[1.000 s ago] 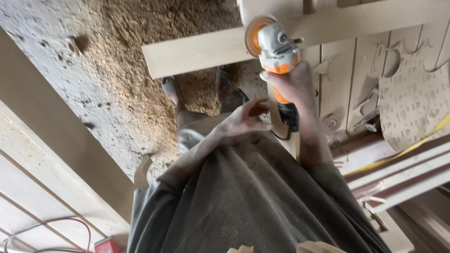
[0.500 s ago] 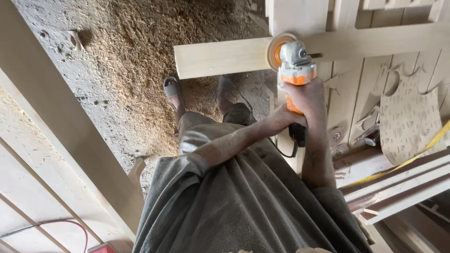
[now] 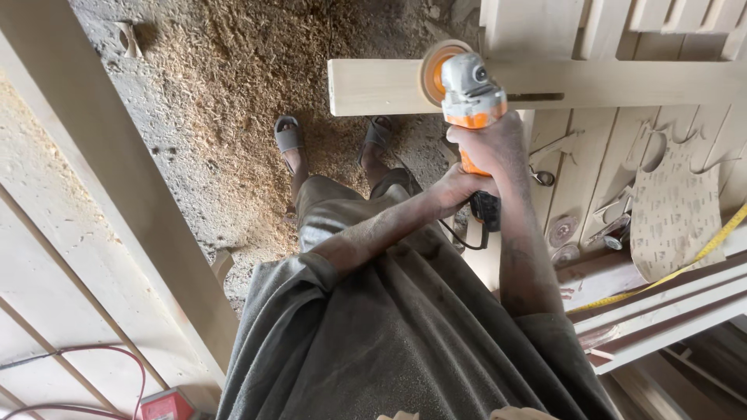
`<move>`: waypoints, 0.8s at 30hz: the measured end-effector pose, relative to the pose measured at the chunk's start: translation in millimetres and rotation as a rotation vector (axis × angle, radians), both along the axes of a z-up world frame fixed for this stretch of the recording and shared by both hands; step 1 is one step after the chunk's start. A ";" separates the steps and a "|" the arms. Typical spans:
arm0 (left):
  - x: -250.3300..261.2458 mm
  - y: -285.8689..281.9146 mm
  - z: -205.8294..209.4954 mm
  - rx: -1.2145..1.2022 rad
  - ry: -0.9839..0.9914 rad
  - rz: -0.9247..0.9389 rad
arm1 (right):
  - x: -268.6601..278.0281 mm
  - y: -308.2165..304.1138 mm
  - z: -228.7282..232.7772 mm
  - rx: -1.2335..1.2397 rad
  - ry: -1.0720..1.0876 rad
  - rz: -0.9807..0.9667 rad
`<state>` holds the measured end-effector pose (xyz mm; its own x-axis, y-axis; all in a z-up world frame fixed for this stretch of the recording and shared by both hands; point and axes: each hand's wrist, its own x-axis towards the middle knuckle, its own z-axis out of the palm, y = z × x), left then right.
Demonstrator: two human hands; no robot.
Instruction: The person sands a wooden panel structure using an electric angle grinder with a sanding disc accessory, moving the tool back and forth along the slats and surfaces while brushing away sawdust by hand.
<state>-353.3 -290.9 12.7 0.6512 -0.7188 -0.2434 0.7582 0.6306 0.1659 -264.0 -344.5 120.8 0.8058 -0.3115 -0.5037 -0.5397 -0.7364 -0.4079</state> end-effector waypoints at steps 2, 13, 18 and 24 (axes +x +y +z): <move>0.9 14.0 -0.2 -0.025 -0.007 0.050 | 5.0 19.7 1.2 -0.018 0.027 0.048; -5.7 29.2 -21.6 -0.074 0.029 0.199 | 16.5 70.8 3.3 -0.114 0.187 0.225; -8.8 -17.4 -21.8 -0.082 0.009 0.108 | 11.1 13.1 -7.9 -0.154 0.120 0.231; -2.2 -34.3 -17.5 -0.078 -0.211 -0.010 | -3.1 -41.5 -5.7 0.078 -0.128 -0.019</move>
<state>-355.5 -325.1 -4.7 0.6745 -0.7368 -0.0460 0.7181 0.6404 0.2725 -267.1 -386.0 115.2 0.8592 -0.2908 -0.4209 -0.4931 -0.6899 -0.5299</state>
